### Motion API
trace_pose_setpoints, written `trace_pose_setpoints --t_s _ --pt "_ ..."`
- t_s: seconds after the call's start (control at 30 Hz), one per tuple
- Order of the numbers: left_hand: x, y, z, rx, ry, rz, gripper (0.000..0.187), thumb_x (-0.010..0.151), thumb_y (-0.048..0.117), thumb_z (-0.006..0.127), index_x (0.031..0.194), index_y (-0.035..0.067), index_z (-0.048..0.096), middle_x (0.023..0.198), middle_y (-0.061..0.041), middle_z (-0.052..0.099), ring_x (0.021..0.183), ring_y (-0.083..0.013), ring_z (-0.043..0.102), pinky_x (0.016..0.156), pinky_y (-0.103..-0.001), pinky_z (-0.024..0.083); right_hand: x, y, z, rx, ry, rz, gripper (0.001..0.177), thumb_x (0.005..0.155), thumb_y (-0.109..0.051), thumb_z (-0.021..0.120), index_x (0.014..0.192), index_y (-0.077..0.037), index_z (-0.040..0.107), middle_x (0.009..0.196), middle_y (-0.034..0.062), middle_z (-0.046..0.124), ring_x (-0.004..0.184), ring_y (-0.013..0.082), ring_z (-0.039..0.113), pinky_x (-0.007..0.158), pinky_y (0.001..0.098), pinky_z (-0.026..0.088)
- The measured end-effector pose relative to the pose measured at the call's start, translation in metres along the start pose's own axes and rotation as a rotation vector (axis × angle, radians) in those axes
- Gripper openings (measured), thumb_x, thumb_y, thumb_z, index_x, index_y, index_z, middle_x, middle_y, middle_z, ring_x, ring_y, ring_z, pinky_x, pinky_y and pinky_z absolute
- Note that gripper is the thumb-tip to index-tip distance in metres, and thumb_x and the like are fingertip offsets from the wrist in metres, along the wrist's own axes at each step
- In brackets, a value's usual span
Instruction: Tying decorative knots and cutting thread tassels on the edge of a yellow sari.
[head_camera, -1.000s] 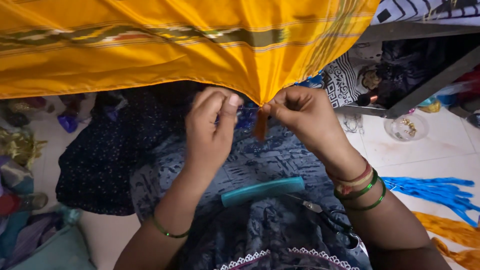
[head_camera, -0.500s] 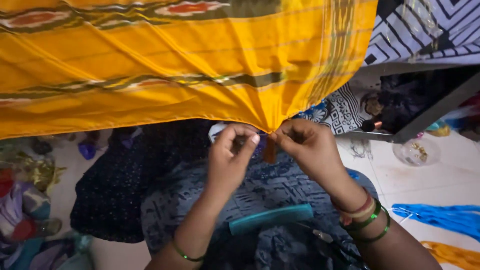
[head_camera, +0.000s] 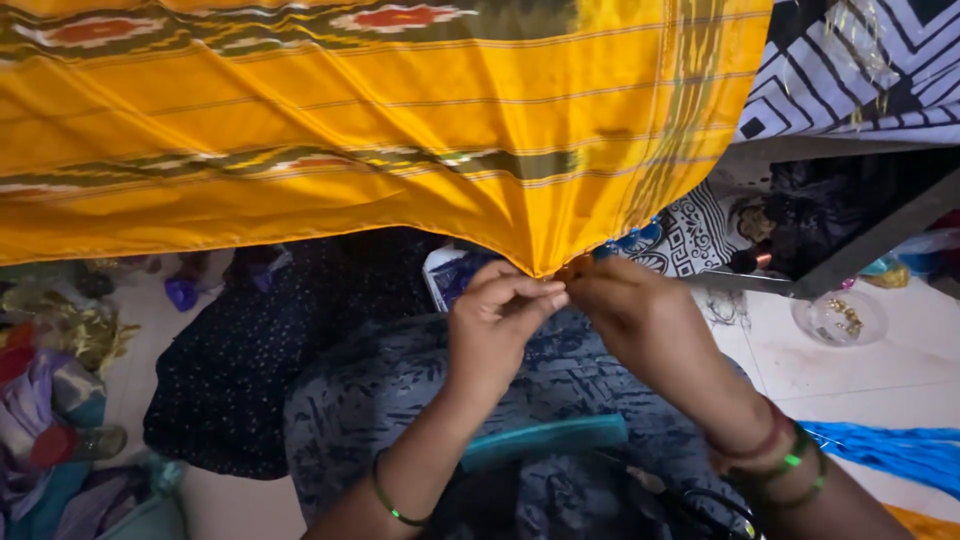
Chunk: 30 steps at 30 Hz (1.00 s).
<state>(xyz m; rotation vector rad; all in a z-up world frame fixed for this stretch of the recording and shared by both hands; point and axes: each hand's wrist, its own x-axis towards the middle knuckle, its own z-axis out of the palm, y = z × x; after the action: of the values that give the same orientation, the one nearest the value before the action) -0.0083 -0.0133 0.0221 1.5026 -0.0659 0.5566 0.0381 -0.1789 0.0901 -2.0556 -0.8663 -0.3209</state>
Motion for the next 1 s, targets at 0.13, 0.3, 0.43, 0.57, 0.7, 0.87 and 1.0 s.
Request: trace_pose_setpoints --t_s 0.13,0.3,0.43,0.57,0.7,0.87,1.0 --pt "0.001 0.011 0.000 0.035 -0.050 0.053 0.010 0.086 -0.008 0.072 0.094 -0.003 0.073 0.099 -0.005 0.067 0.090 -0.0117 0.072 0.080 -0.024 0.059 0.007 -0.024 -0.021 -0.260 -0.099 -0.258 0.024 0.075 0.003 0.071 0.098 -0.004 0.074 0.090 0.0112 0.069 0.079 0.0304 0.069 0.067 0.0385 0.055" --pt "-0.001 0.011 -0.004 0.065 -0.099 0.044 0.012 0.087 -0.008 0.073 0.098 -0.002 0.072 0.100 -0.005 0.067 0.090 -0.0108 0.069 0.079 -0.024 0.056 0.017 -0.027 -0.025 -0.397 -0.084 -0.370 0.032 0.070 0.005 0.070 0.101 -0.004 0.073 0.091 0.0118 0.068 0.083 0.0336 0.067 0.068 0.0417 0.053" --pt "-0.001 0.002 -0.013 -0.272 -0.111 -0.254 0.006 0.095 -0.002 0.069 0.101 0.000 0.067 0.094 -0.006 0.068 0.085 -0.0113 0.067 0.079 -0.026 0.055 0.017 -0.026 -0.013 0.002 -0.111 -0.197 0.036 0.077 0.012 0.063 0.110 -0.002 0.068 0.099 0.0091 0.067 0.094 0.0297 0.069 0.076 0.0378 0.056" --pt "-0.001 0.006 -0.013 -0.498 -0.096 -0.370 0.005 0.099 0.002 0.065 0.099 0.003 0.061 0.091 -0.004 0.067 0.083 -0.0121 0.067 0.079 -0.029 0.056 0.008 -0.016 0.000 -0.097 -0.072 -0.341 0.038 0.081 0.009 0.071 0.118 -0.001 0.069 0.103 0.0060 0.070 0.091 0.0268 0.067 0.078 0.0382 0.056" --pt "-0.006 0.001 -0.010 -0.418 -0.075 -0.291 0.007 0.102 0.002 0.064 0.099 0.003 0.058 0.093 -0.003 0.066 0.086 -0.0102 0.063 0.080 -0.027 0.054 0.016 -0.028 -0.001 -0.209 -0.063 -0.510 0.041 0.072 -0.002 0.078 0.112 -0.002 0.070 0.106 0.0113 0.067 0.092 0.0314 0.064 0.078 0.0397 0.054" --pt "-0.007 0.021 -0.009 0.172 -0.082 -0.041 0.004 0.102 0.004 0.061 0.105 0.002 0.062 0.094 0.001 0.066 0.090 -0.0065 0.063 0.080 -0.023 0.051 0.017 -0.020 -0.003 -0.222 -0.088 -0.407 0.031 0.077 -0.007 0.084 0.104 -0.002 0.071 0.097 0.0129 0.065 0.091 0.0352 0.062 0.078 0.0414 0.052" --pt "-0.003 0.011 -0.014 -0.208 -0.145 -0.252 0.003 0.102 0.004 0.065 0.104 0.002 0.064 0.095 -0.001 0.066 0.088 -0.0074 0.061 0.082 -0.023 0.050 0.011 -0.007 -0.011 -0.004 -0.095 -0.175 0.026 0.080 0.005 0.074 0.104 -0.004 0.073 0.100 0.0092 0.070 0.096 0.0275 0.070 0.081 0.0348 0.056"
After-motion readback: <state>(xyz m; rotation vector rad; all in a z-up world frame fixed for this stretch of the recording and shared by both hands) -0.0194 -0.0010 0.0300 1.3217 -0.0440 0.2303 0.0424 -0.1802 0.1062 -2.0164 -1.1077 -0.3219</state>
